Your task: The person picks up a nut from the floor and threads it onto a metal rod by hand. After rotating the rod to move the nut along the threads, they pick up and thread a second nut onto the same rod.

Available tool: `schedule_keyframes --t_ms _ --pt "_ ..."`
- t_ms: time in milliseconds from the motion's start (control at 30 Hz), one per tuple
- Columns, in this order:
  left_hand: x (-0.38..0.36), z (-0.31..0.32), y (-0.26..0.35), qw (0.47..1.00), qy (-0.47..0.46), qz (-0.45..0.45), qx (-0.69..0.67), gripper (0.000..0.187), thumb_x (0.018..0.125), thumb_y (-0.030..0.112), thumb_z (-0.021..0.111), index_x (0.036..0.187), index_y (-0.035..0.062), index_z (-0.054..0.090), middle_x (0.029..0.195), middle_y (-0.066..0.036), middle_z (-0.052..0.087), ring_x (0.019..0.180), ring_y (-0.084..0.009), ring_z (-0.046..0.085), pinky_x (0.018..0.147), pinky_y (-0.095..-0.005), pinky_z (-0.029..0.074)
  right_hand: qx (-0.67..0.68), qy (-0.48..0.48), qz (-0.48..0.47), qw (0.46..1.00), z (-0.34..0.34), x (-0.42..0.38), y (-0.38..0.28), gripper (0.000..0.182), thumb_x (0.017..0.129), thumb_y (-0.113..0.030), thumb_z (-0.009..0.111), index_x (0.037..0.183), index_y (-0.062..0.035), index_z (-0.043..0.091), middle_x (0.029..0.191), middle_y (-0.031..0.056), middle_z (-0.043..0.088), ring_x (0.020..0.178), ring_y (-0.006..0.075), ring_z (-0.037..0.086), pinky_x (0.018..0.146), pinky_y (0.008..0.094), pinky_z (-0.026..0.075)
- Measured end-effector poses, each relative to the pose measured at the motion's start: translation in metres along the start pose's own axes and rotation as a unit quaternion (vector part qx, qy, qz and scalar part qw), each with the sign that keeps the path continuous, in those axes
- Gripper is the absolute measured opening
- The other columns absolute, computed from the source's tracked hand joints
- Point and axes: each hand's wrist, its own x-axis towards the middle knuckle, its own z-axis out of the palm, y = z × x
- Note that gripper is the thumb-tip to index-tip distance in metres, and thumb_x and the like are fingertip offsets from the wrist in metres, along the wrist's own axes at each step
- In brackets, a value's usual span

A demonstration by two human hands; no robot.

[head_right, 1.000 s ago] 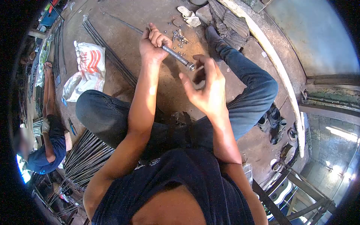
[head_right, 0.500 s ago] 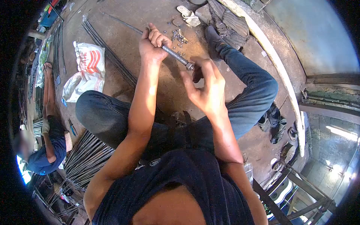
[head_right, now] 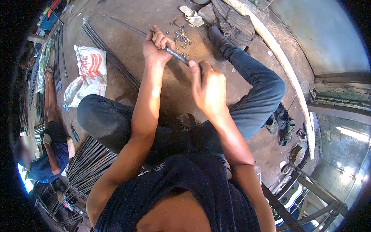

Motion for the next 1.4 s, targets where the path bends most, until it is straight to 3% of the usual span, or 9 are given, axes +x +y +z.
schedule_keyframes --t_ms 67,267,400,500,967,1067,1133,1267,1400 --pt "0.0 -0.002 0.001 1.0 0.008 0.002 0.01 0.056 0.105 0.043 0.031 0.087 0.0019 0.063 0.049 0.007 0.02 0.039 -0.0072 0.015 0.038 -0.0243 0.015 0.103 -0.127 0.088 0.983 -0.013 0.006 -0.004 0.032 0.092 -0.025 0.068 0.077 0.0011 0.057 0.064 0.0221 0.058 0.051 0.0373 0.058 0.049 0.0444 0.044" --pt "-0.002 -0.001 -0.001 0.999 0.043 0.012 0.018 0.056 0.106 0.043 0.03 0.087 0.0023 0.063 0.05 0.007 0.021 0.038 -0.0071 0.016 0.038 -0.0241 0.016 -0.046 -0.072 -0.042 0.995 -0.004 0.002 0.007 0.035 0.094 -0.029 0.064 0.085 0.0039 0.056 0.068 0.023 0.059 0.058 0.0437 0.061 0.056 0.0473 0.045" --pt "0.001 -0.009 -0.003 0.999 0.04 0.01 0.028 0.055 0.106 0.043 0.029 0.087 0.0018 0.062 0.05 0.007 0.022 0.038 -0.0072 0.017 0.038 -0.0242 0.018 0.114 -0.24 0.186 0.946 -0.015 0.014 0.02 0.03 0.093 -0.028 0.066 0.09 0.0015 0.059 0.072 0.0186 0.06 0.058 0.0421 0.062 0.057 0.0485 0.047" --pt "0.0 -0.008 -0.002 0.997 0.058 0.021 0.036 0.054 0.106 0.042 0.029 0.087 0.0018 0.061 0.051 0.006 0.022 0.038 -0.0073 0.018 0.038 -0.0244 0.018 -0.027 -0.073 -0.129 0.989 -0.017 0.008 0.016 0.029 0.09 -0.027 0.068 0.09 0.0002 0.057 0.072 0.0178 0.06 0.063 0.0406 0.064 0.057 0.0466 0.05" --pt "0.001 -0.006 -0.003 0.995 0.087 0.016 0.046 0.053 0.106 0.043 0.028 0.087 0.003 0.058 0.051 0.006 0.024 0.038 -0.0074 0.019 0.037 -0.0238 0.018 -0.12 -0.126 -0.22 0.96 -0.018 0.022 0.029 0.035 0.092 -0.035 0.065 0.083 -0.0022 0.057 0.073 0.0169 0.06 0.059 0.0371 0.064 0.05 0.0463 0.05" --pt "0.001 -0.01 -0.003 0.99 0.114 0.035 0.072 0.053 0.106 0.042 0.028 0.085 0.0034 0.057 0.052 0.006 0.025 0.037 -0.0074 0.019 0.037 -0.0237 0.018 -0.106 -0.18 -0.168 0.964 -0.017 0.03 0.03 0.038 0.094 -0.035 0.063 0.076 -0.0009 0.06 0.065 0.0193 0.061 0.057 0.0383 0.063 0.051 0.0474 0.049" --pt "0.002 -0.015 -0.002 0.99 0.117 0.028 0.076 0.051 0.106 0.041 0.029 0.083 0.0039 0.056 0.052 0.006 0.026 0.037 -0.0073 0.019 0.037 -0.0237 0.018 0.065 -0.287 0.068 0.953 -0.014 0.037 0.034 0.04 0.093 -0.033 0.065 0.076 0.0021 0.056 0.061 0.0175 0.053 0.056 0.0392 0.06 0.055 0.0455 0.047" --pt "0.003 -0.02 0.001 0.992 0.102 -0.002 0.075 0.052 0.105 0.045 0.031 0.08 0.0071 0.056 0.051 0.006 0.031 0.037 -0.0073 0.022 0.036 -0.0244 0.021 -0.122 -0.148 -0.231 0.954 -0.019 0.021 0.023 0.039 0.093 -0.039 0.063 0.087 -0.0006 0.059 0.074 0.016 0.061 0.057 0.0352 0.064 0.052 0.0421 0.052" --pt "0.004 -0.02 -0.001 0.986 0.136 0.009 0.096 0.053 0.105 0.046 0.03 0.078 0.0079 0.055 0.05 0.006 0.029 0.037 -0.0072 0.022 0.036 -0.0243 0.021 -0.194 -0.178 -0.218 0.94 -0.011 0.021 0.036 0.036 0.094 -0.037 0.062 0.091 -0.0019 0.055 0.072 0.0134 0.058 0.058 0.033 0.065 0.05 0.0406 0.052"
